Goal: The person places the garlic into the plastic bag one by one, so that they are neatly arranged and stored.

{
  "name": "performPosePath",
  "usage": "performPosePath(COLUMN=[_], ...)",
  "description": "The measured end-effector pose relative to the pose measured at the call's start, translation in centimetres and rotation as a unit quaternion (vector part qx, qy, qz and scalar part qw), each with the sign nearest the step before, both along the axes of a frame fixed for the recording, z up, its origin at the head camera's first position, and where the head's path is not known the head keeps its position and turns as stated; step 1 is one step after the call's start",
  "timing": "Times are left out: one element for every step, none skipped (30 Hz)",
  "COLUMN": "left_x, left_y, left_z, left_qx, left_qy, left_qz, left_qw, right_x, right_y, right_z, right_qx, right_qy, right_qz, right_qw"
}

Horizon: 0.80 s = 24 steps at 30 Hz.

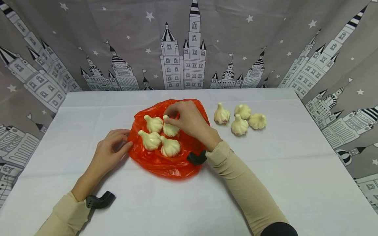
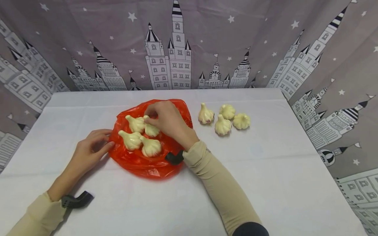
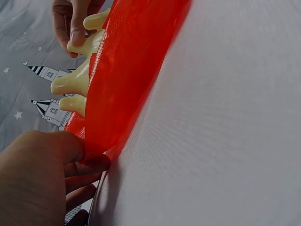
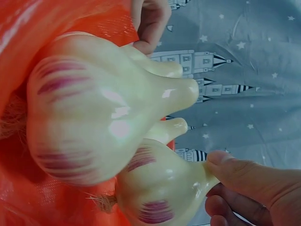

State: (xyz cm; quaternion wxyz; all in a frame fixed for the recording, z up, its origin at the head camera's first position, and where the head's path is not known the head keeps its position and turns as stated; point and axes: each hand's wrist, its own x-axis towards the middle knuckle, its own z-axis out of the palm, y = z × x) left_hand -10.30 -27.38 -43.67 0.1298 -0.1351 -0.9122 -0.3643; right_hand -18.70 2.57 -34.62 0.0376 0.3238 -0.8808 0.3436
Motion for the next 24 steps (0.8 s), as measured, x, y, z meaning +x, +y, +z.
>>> performPosePath(left_x=[0.0,0.0,0.0,0.0,0.0,0.0,0.0,0.1,0.1,0.1,0.0,0.0,0.0,0.0,0.0,0.0,0.0,0.0,0.0,0.0,0.0,0.0,0.0,0.0], left_y=[0.0,0.0,0.0,0.0,0.0,0.0,0.1,0.1,0.1,0.1,0.1,0.2,0.2,0.2,0.2,0.2,0.2,0.2,0.1,0.0,0.0,0.0,0.0,0.0], left_z=[0.0,0.0,0.0,0.1,0.1,0.1,0.1,0.1,0.1,0.1,0.1,0.2,0.2,0.2,0.2,0.2,0.2,0.2,0.1,0.0,0.0,0.0,0.0,-0.1], left_qx=[0.000,0.001,0.001,0.001,0.001,0.001,0.001,0.000,0.000,-0.001,-0.001,-0.002,-0.003,-0.003,-0.004,-0.004,-0.004,-0.003,-0.003,-0.002,0.000,0.001,0.001,0.001], left_qy=[0.000,0.001,0.001,0.000,0.000,0.000,0.000,0.001,0.001,0.001,0.001,0.001,0.000,0.000,-0.001,-0.002,-0.002,-0.003,-0.003,-0.003,-0.003,-0.003,-0.003,-0.003], left_qz=[0.000,-0.001,-0.001,-0.001,-0.001,-0.001,-0.001,-0.001,-0.001,-0.001,-0.002,-0.002,-0.002,-0.001,-0.001,-0.001,-0.001,-0.001,-0.001,-0.002,-0.002,-0.003,-0.003,-0.003], left_qw=[1.0000,1.0000,1.0000,1.0000,1.0000,1.0000,1.0000,1.0000,1.0000,1.0000,1.0000,1.0000,1.0000,1.0000,1.0000,1.0000,1.0000,1.0000,1.0000,1.0000,1.0000,1.0000,1.0000,1.0000], right_x=[0.0,0.0,-0.1,-0.1,-0.1,-0.1,-0.2,-0.2,-0.2,-0.3,-0.3,-0.3,-0.3,-0.3,-0.3,-0.2,-0.2,-0.2,-0.2,-0.2,-0.2,-0.2,-0.2,-0.1], right_y=[-0.1,-0.1,-0.2,-0.2,-0.3,-0.4,-0.4,-0.5,-0.5,-0.5,-0.5,-0.6,-0.6,-0.6,-0.6,-0.7,-0.7,-0.7,-0.7,-0.7,-0.7,-0.6,-0.6,-0.5], right_z=[-0.1,-0.2,-0.3,-0.4,-0.5,-0.6,-0.7,-0.9,-1.0,-1.1,-1.2,-1.3,-1.3,-1.4,-1.4,-1.4,-1.5,-1.5,-1.5,-1.5,-1.5,-1.4,-1.4,-1.3], right_qx=[0.000,0.001,0.002,0.004,0.006,0.008,0.009,0.011,0.012,0.014,0.015,0.017,0.018,0.020,0.022,0.024,0.025,0.027,0.028,0.028,0.029,0.028,0.027,0.025], right_qy=[0.001,0.001,0.000,-0.002,-0.004,-0.007,-0.011,-0.014,-0.018,-0.021,-0.024,-0.027,-0.030,-0.032,-0.034,-0.035,-0.035,-0.036,-0.036,-0.037,-0.036,-0.036,-0.035,-0.034], right_qz=[-0.001,-0.002,-0.002,-0.002,-0.001,0.000,0.002,0.003,0.005,0.007,0.008,0.009,0.011,0.013,0.015,0.018,0.020,0.022,0.023,0.024,0.024,0.023,0.022,0.021], right_qw=[1.0000,1.0000,1.0000,1.0000,1.0000,0.9999,0.9999,0.9998,0.9998,0.9997,0.9996,0.9994,0.9993,0.9992,0.9991,0.9990,0.9989,0.9988,0.9987,0.9986,0.9987,0.9987,0.9988,0.9989])
